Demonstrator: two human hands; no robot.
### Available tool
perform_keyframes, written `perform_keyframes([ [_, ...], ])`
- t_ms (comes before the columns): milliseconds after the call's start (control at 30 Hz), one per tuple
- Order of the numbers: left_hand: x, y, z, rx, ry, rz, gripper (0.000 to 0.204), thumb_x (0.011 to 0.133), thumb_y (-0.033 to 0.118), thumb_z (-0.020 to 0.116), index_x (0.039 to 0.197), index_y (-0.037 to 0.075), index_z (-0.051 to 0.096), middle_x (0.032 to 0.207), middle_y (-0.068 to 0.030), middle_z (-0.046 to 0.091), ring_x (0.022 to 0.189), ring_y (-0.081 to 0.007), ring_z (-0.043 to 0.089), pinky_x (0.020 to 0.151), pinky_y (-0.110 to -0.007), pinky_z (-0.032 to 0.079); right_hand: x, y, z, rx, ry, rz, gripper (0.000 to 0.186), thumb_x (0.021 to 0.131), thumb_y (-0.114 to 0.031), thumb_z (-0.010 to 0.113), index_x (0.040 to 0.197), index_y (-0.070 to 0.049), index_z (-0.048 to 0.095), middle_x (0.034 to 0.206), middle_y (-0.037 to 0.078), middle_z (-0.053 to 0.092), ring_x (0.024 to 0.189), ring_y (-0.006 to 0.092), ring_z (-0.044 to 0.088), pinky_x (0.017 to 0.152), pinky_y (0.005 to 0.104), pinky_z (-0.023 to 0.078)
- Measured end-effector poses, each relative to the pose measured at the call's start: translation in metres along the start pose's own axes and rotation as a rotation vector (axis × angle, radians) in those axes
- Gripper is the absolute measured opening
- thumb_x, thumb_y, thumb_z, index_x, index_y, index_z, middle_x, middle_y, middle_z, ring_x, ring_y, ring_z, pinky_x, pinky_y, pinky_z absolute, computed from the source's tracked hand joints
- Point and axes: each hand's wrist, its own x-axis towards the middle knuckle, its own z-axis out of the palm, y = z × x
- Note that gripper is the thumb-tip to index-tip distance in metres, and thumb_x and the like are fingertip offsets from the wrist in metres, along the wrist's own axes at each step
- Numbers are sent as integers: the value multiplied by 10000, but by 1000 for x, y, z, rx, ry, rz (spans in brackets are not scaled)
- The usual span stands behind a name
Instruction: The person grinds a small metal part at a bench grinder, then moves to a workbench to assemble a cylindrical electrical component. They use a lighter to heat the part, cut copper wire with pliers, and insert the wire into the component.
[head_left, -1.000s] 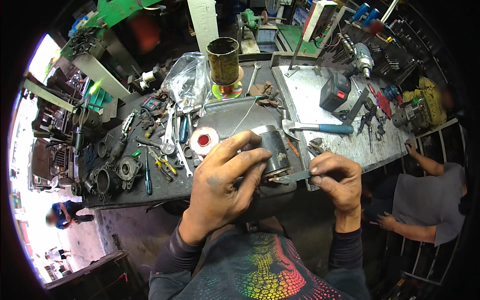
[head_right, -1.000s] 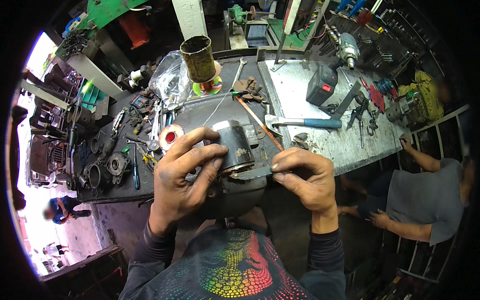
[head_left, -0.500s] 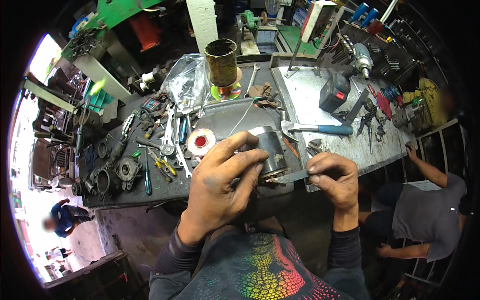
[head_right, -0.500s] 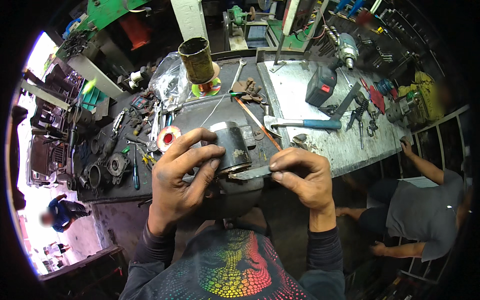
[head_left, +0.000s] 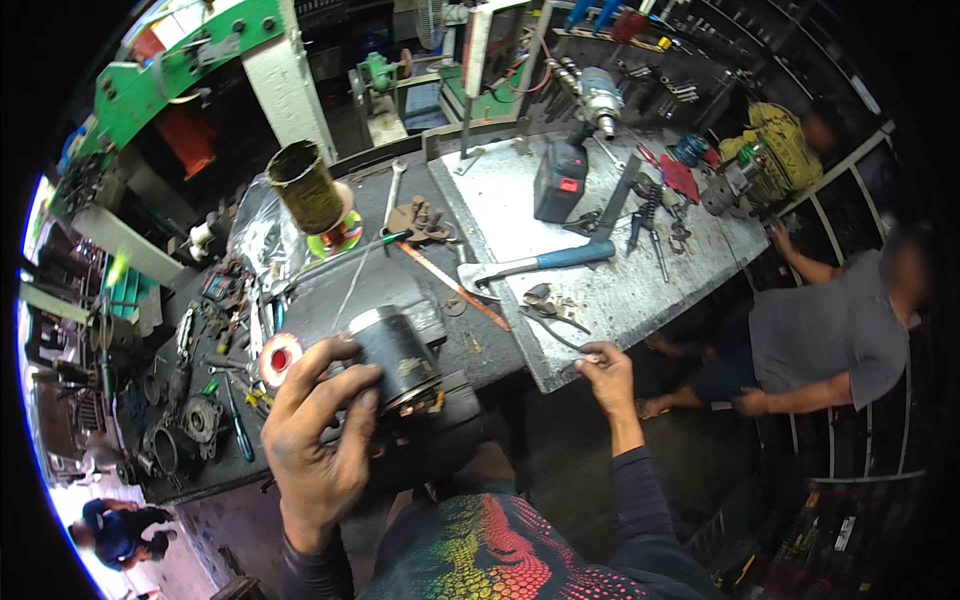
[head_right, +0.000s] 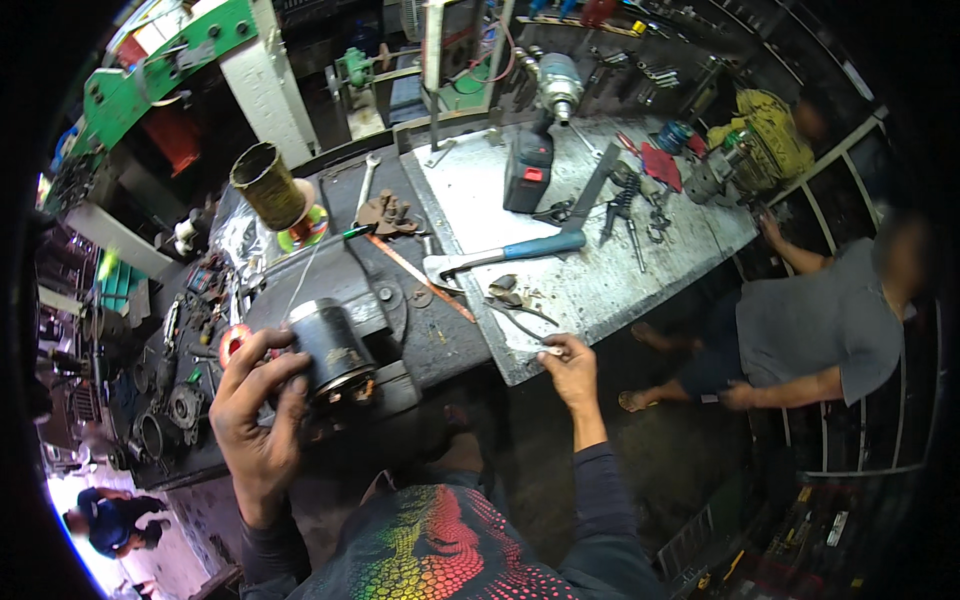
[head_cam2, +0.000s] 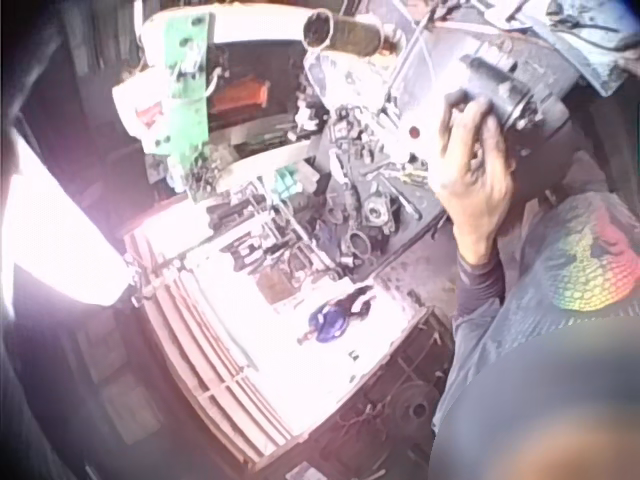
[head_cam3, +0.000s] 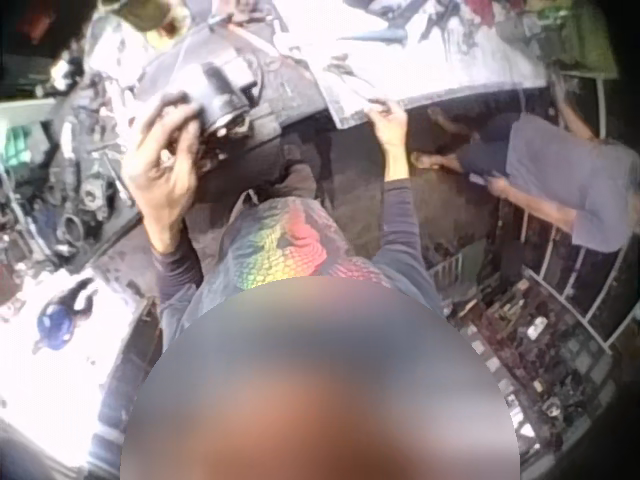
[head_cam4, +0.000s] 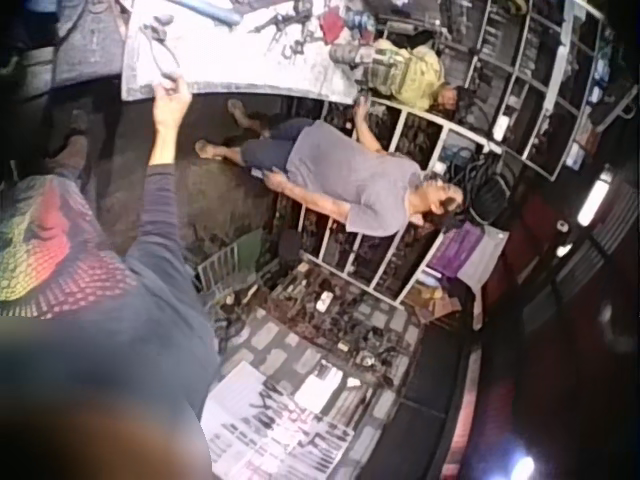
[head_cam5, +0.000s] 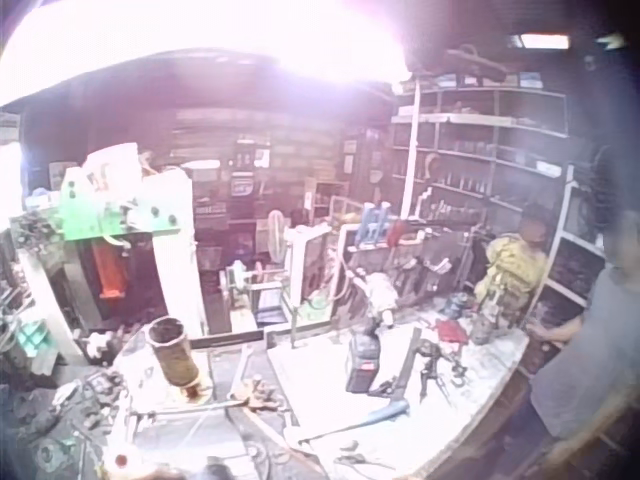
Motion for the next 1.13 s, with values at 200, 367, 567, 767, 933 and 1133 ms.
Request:
perform_keyframes([
  [200,-3,6,6,93,26,-8,214,845,-8,728,1055,14,764,1211,-152,682,1113,-279,675,960,-364,518,3,32,19,-141,67,-94,199,854,9,767,1047,-29,737,874,60,711,764,126,678,694,287,530],
  [367,-7,13,10,119,59,-70,225,851,-4,714,1072,3,756,1235,-154,667,1138,-277,661,974,-371,510,0,14,18,-625,98,-387,178,835,-80,763,1012,-69,754,1036,113,695,983,319,674,859,409,538],
  [567,-18,20,8,90,186,-187,247,891,16,687,1133,-11,730,1248,-153,654,1139,-244,628,987,-340,478,52,-4,-3,-635,121,-336,199,840,-90,754,1039,-90,768,1047,113,682,1042,341,644,912,437,519],
  [767,-30,25,3,99,360,-151,240,933,59,672,1151,-37,703,1225,-164,638,1104,-231,617,976,-321,474,129,-15,0,-685,-180,-415,274,840,-61,753,1113,-74,763,1048,138,682,1022,365,641,911,447,518],
  [933,-40,24,-4,72,453,-145,244,897,41,656,1122,-38,704,1187,-178,654,1096,-256,628,981,-354,479,144,-9,1,-812,-240,-479,168,821,-39,755,980,-16,707,1002,167,652,981,386,636,861,462,516],
  [1133,-41,17,-10,62,389,-239,259,880,64,719,1134,20,746,1187,-159,694,1116,-284,654,988,-346,473,150,9,8,-740,-220,-403,191,801,-41,781,941,-12,654,918,179,663,889,310,672,841,455,527],
])
